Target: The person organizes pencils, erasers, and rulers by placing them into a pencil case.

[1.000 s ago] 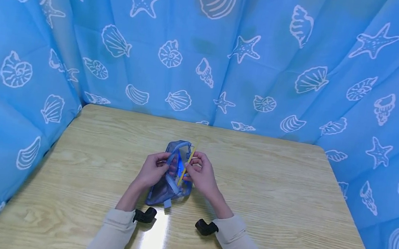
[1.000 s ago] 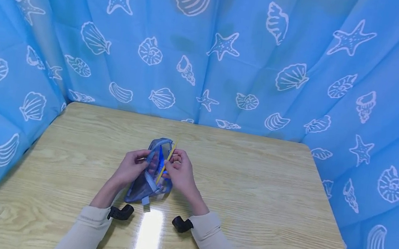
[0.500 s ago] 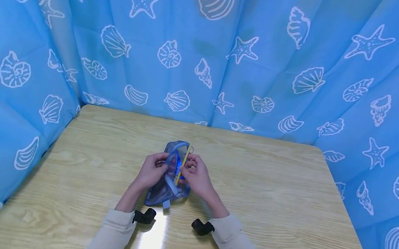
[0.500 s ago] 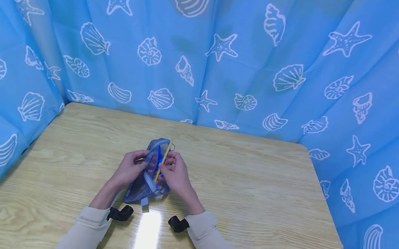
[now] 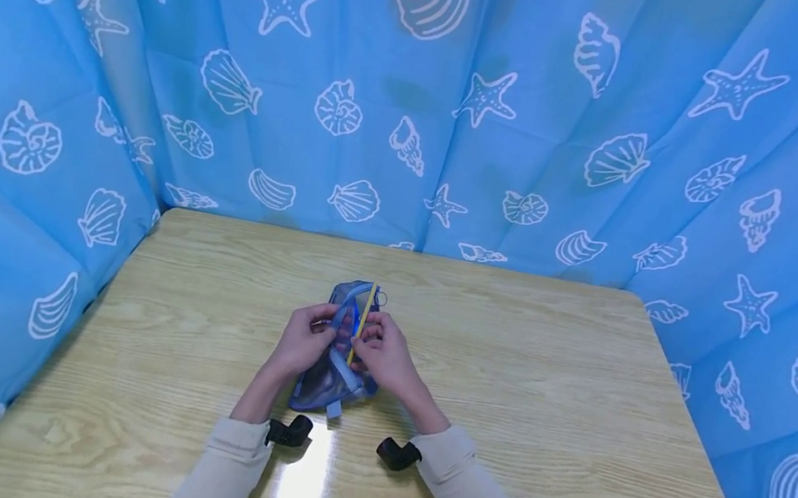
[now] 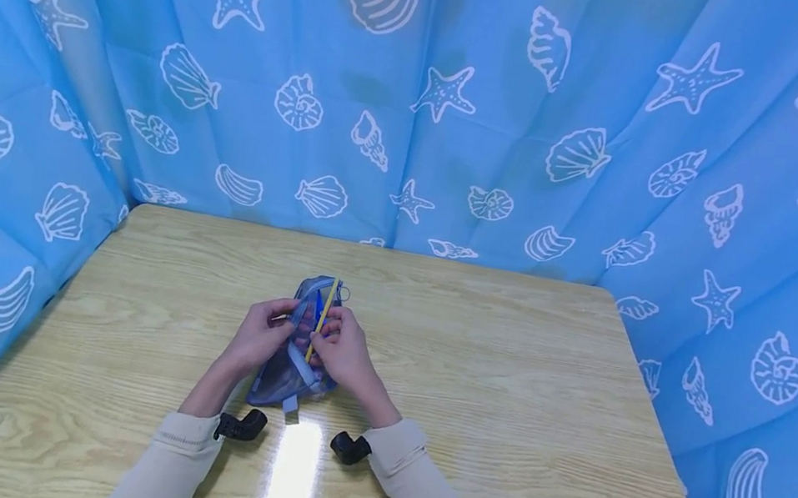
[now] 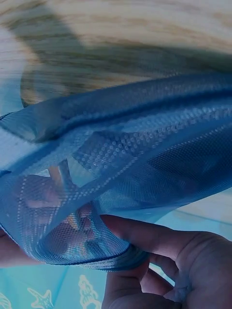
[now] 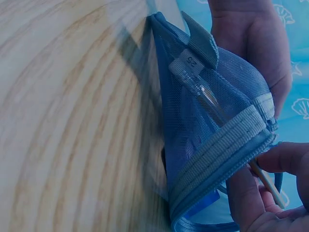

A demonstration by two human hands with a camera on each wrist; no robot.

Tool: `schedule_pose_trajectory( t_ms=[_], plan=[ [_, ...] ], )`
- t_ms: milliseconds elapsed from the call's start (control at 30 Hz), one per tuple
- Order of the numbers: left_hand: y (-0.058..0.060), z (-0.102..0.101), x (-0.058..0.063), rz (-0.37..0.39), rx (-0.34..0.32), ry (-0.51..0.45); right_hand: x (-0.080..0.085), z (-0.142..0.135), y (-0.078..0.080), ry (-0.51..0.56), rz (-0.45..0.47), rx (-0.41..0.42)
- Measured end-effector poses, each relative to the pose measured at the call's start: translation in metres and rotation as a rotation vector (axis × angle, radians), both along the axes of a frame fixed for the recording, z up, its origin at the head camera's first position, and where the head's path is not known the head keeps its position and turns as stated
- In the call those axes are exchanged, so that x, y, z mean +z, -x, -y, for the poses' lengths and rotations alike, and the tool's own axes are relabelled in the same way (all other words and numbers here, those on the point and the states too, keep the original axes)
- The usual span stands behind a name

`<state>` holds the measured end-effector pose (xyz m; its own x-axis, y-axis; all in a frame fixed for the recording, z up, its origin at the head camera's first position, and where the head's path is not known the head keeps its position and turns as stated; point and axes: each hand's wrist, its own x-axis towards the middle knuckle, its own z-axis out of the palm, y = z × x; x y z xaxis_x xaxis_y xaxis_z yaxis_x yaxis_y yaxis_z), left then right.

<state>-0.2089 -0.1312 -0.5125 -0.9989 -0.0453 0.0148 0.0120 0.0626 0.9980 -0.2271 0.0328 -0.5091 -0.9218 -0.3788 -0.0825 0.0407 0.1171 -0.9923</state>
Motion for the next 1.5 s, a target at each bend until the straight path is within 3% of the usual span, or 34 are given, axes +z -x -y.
schedule_pose_trajectory(
  t_ms=[167,500,800,1133,1367,1500],
  plan=[
    [-0.0003,-0.0009,-0.0007,0.004,0.008,0.022,0.0007,0.0004,-0.0001,-0.014,0.022,-0.013],
    [0.0023,-0.0015,-0.0014,0.006,0.005,-0.049,-0.0012,-0.0006,0.0010,0.011,-0.028,-0.046],
    [0.0035,-0.0020,-0.0024,-0.001,0.028,0.001,-0.0032,-0.0019,0.0013,0.064,-0.033,-0.080],
    [0.0043,-0.0060,0.0016,-0.008,0.091,0.039,-0.0046,-0.0025,0.0008,0.025,-0.019,-0.019],
    [0.0037,-0.0081,0.0038,-0.012,0.057,-0.038,0.0011,-0.0010,0.0021,-0.041,-0.031,-0.010],
    [0.0027,-0.0082,0.0049,-0.015,0.061,-0.023,0.0016,-0.0023,0.0033,-0.066,-0.030,0.007]
  ],
)
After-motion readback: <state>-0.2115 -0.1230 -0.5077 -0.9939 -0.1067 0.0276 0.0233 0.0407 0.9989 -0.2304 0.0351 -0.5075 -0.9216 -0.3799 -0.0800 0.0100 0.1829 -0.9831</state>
